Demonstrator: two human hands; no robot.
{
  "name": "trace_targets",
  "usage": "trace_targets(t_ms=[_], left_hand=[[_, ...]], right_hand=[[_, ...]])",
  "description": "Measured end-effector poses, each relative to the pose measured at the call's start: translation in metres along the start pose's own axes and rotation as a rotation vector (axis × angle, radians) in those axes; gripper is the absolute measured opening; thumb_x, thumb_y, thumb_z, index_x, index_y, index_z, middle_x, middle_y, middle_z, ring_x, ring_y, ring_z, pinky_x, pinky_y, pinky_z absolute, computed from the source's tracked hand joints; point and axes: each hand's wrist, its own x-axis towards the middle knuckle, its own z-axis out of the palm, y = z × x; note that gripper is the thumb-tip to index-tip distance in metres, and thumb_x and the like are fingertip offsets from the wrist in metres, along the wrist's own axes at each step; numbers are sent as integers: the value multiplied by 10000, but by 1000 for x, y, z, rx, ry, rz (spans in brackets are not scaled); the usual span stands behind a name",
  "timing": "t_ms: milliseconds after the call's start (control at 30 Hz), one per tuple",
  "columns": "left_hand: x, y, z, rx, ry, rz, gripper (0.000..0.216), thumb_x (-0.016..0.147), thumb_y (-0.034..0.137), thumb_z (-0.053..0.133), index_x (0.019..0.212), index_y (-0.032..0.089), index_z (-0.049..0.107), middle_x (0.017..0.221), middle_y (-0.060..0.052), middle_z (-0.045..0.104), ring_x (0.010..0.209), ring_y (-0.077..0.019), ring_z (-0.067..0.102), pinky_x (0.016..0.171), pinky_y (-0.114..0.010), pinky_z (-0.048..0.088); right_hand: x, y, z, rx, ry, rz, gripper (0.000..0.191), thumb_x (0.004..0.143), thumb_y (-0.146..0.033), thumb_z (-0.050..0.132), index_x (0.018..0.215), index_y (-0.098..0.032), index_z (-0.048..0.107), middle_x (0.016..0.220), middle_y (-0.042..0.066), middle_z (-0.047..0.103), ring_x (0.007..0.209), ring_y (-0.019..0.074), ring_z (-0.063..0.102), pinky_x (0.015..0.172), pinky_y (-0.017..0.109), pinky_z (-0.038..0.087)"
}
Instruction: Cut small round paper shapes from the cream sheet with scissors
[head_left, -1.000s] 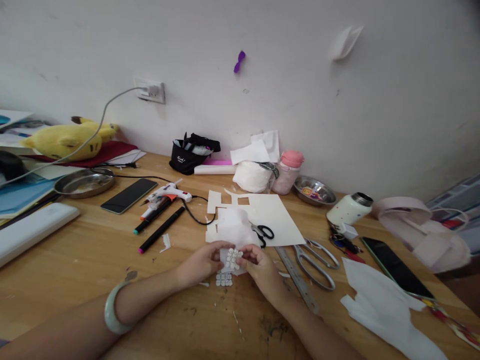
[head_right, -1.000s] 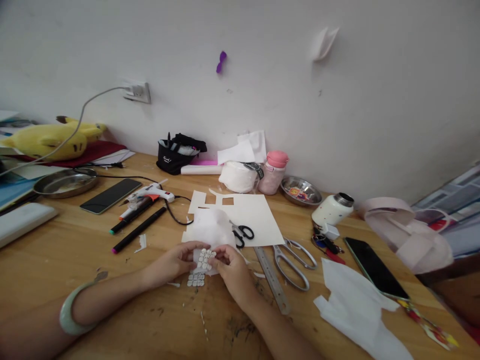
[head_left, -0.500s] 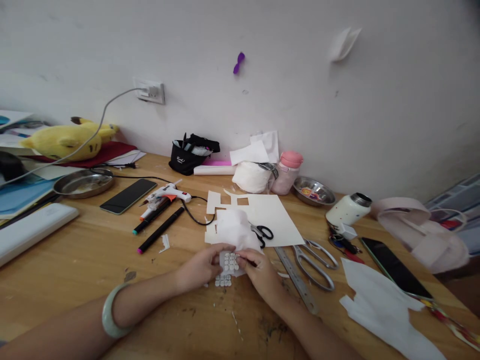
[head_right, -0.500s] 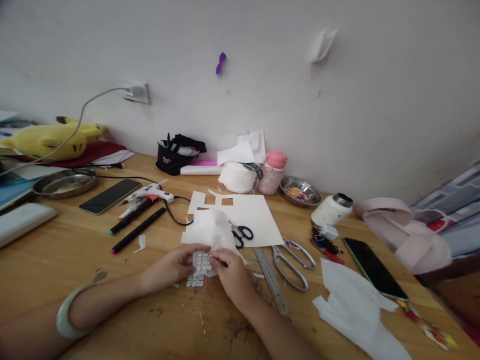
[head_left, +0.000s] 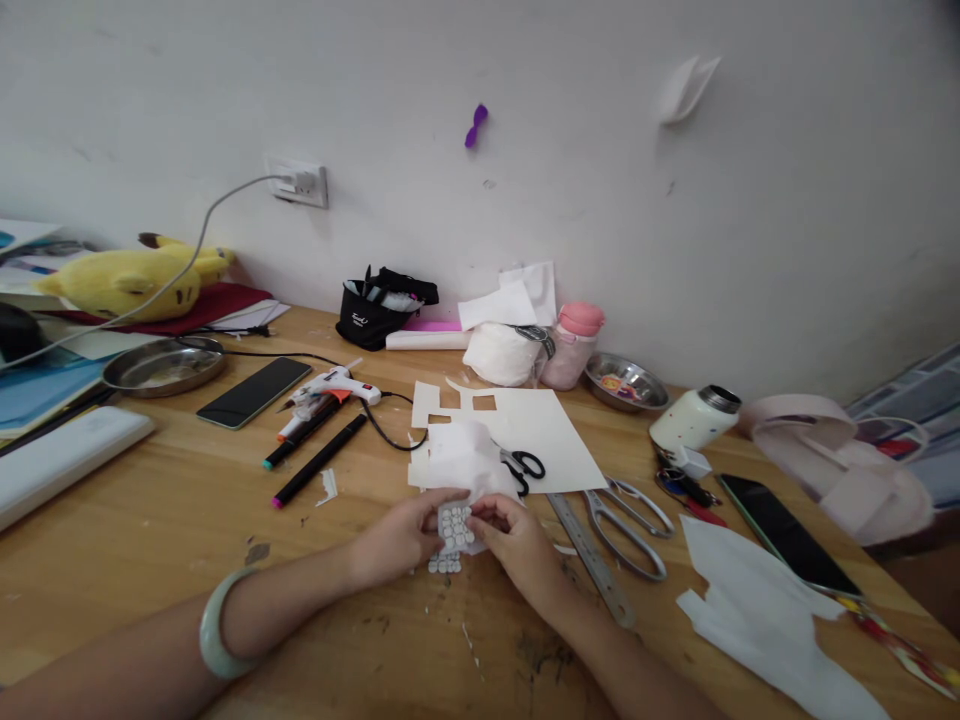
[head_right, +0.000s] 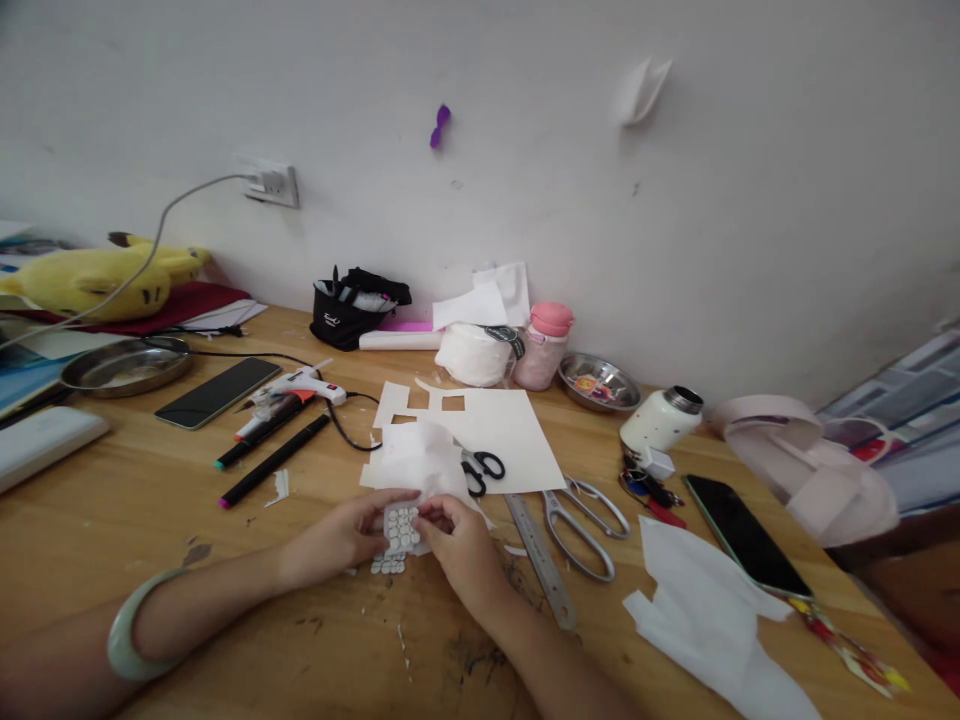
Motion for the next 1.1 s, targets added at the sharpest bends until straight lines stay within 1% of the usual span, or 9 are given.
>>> trace_targets(t_ms=[133, 233, 300, 400, 467, 533, 767, 900, 1100], left_hand=[[3, -6, 1, -221, -68, 28, 632, 564, 51, 492, 1181, 175, 439, 1010, -42, 585, 792, -137, 531, 620, -207, 379], [2, -4, 1, -314, -103, 56, 573, 575, 70, 504, 1137, 179, 468, 1008, -49, 597, 820, -156, 545, 665, -236, 395], [0, 0, 0, -267, -67, 59, 522, 595, 85, 496, 1109, 174, 497, 930, -36, 610, 759, -144, 538, 633, -228, 388], [-2, 3, -4, -170, -19, 41, 497, 595, 98, 470, 1085, 160, 525, 752, 3, 581, 588, -102, 471, 524, -200, 335], [-2, 5, -6, -129, -13, 13, 487, 599, 111, 456, 1078, 145, 531, 603, 46, 498, 471, -75, 371, 454, -192, 267], [-1, 7, -7, -96, -3, 7, 450, 617, 135, 465, 1061, 130, 542, 539, 71, 420, 431, -64, 295, 428, -195, 221], [0, 9, -4, 4, 25, 7, 362, 685, 244, 539, 1028, 129, 571, 594, 53, 456, 463, -64, 312, 437, -191, 230], [1, 8, -3, -10, 59, 39, 312, 681, 231, 539, 976, 141, 586, 691, 23, 518, 527, -77, 377, 479, -190, 287], [3, 6, -4, 0, 68, 48, 279, 682, 214, 530, 946, 135, 576, 739, 13, 521, 590, -85, 398, 537, -194, 321]], right_hand=[[0, 0, 0, -11, 9, 4, 201, 708, -290, 586, 865, -167, 571, 730, 14, 588, 661, 143, 556, 591, 252, 459], [-1, 0, 1, -49, 23, -20, 234, 712, -298, 591, 905, -168, 565, 734, 15, 582, 657, 143, 544, 601, 259, 450], [-2, -1, 2, -92, 29, -28, 231, 715, -303, 594, 904, -171, 572, 735, 17, 585, 659, 145, 539, 607, 262, 441], [-3, -3, 2, -112, 31, -34, 234, 714, -311, 602, 900, -171, 577, 725, 14, 582, 656, 144, 534, 599, 256, 432], [-3, -3, 3, -99, 28, -35, 238, 710, -316, 606, 896, -170, 577, 710, 10, 577, 647, 142, 532, 589, 250, 429], [-3, -2, 4, -84, 25, -30, 238, 708, -320, 608, 890, -170, 576, 702, 8, 574, 643, 142, 534, 583, 248, 429], [-3, -1, 5, -105, 31, -36, 219, 704, -311, 612, 875, -179, 573, 709, 11, 586, 655, 148, 544, 595, 253, 440], [-3, -3, 5, -112, 25, -33, 201, 706, -293, 605, 872, -186, 572, 706, 7, 587, 649, 146, 545, 591, 252, 444], [-3, -6, 5, -129, 20, -33, 193, 702, -264, 589, 877, -185, 571, 702, 3, 576, 622, 135, 527, 572, 244, 432]])
